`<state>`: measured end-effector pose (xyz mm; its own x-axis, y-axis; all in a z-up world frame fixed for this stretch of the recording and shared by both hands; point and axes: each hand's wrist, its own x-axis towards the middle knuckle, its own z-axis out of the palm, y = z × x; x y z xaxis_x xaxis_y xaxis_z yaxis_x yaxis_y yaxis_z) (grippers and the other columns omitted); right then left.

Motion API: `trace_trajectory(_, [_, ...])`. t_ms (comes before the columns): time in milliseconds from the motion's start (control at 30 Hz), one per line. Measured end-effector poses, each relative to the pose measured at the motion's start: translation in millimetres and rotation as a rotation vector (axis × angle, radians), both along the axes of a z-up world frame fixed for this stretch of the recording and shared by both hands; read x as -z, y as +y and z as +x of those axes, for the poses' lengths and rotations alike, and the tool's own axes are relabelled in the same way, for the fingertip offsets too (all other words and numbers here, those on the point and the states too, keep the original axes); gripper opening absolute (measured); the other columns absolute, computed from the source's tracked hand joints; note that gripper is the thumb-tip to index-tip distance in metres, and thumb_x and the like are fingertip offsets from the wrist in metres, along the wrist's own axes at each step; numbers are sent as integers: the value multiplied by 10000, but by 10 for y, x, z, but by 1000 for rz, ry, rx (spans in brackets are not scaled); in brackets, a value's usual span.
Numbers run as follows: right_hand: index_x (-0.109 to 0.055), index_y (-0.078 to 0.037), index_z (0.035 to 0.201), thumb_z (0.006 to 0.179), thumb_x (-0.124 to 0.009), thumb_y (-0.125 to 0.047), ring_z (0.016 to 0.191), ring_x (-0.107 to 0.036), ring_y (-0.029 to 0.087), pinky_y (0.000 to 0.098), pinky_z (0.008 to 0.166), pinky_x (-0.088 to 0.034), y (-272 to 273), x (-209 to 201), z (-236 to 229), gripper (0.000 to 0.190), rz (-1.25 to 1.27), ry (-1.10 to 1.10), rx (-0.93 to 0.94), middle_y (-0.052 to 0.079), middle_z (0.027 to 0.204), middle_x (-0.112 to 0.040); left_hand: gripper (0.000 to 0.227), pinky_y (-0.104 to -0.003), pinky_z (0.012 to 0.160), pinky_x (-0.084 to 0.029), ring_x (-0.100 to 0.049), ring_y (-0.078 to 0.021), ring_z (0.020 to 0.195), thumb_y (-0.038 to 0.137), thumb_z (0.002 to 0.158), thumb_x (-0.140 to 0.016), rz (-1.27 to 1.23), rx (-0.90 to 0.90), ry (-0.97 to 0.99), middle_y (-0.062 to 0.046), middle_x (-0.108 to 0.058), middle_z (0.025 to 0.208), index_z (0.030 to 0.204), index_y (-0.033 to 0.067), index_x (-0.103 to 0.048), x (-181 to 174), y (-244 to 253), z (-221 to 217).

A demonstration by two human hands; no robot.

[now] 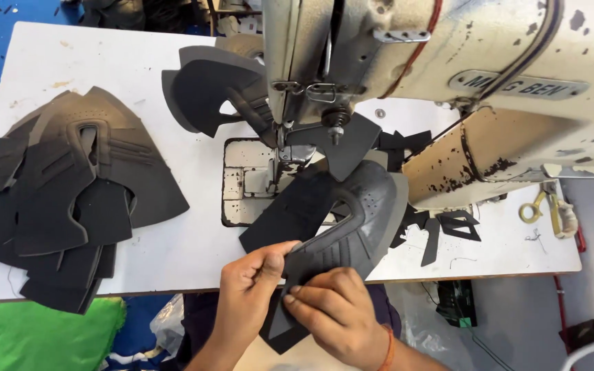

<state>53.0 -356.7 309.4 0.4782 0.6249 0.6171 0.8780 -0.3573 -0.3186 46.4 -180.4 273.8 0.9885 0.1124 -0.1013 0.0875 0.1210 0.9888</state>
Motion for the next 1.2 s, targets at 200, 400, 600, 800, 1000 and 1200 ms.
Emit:
trace_trajectory(200, [-705, -4, 1105, 800, -732, -21, 1080, -649, 311, 440, 957, -491, -126, -296, 161, 307, 1, 156, 21, 107, 1137, -681, 263, -205, 550, -444, -569, -45, 648, 109, 948, -705, 89, 89, -167, -34, -712, 811, 1166, -30, -751, -104, 33, 29])
trace_trajectory(400, [-672, 31, 1137, 842, -733, -94, 1103, -610, 358, 530, 1130, -384, -266, -521, 464, 326, -100, 341, 115, 152, 1047, -633, 261, -213, 510, -402, -504, -76, 559, 69, 903, -768, 271, 50, -280, -40, -654, 686, 1154, 1, -776, -167, -18, -38])
trace_trajectory(600, [-726, -18, 1101, 848, -792, -165, 975, -612, 299, 463, 1082, -465, -284, -396, 466, 300, -121, 486, 36, 88, 910, -626, 255, -225, 538, -472, -612, -92, 609, 44, 838, -823, 325, -37, -319, -51, -724, 738, 1089, 16, -783, -209, -99, -84])
trace_trajectory(800, [-737, -15, 1060, 805, -833, -180, 957, -627, 268, 441, 1046, -471, -286, -388, 417, 319, -19, 515, 60, 83, 906, -652, 199, -256, 646, -486, -664, -130, 650, 49, 815, -838, 382, -142, -380, -55, -759, 787, 1004, 24, -782, -254, -170, -72])
trace_trajectory(1000, [-763, -42, 942, 793, -846, -105, 830, -698, 170, 400, 1027, -490, -362, -261, 407, 182, 121, 543, 66, 35, 832, -713, 211, -268, 657, -514, -679, -150, 667, 66, 840, -821, 303, -13, -344, -68, -770, 803, 1038, 7, -780, -295, -80, -61])
trace_trajectory(1200, [-767, -58, 901, 785, -853, -81, 788, -708, 141, 383, 1020, -493, -359, -183, 417, 146, 177, 557, 61, 15, 810, -736, 306, -296, 687, -516, -660, -186, 719, 127, 823, -816, 442, 125, -201, -82, -751, 799, 1095, -5, -771, -370, 53, -86])
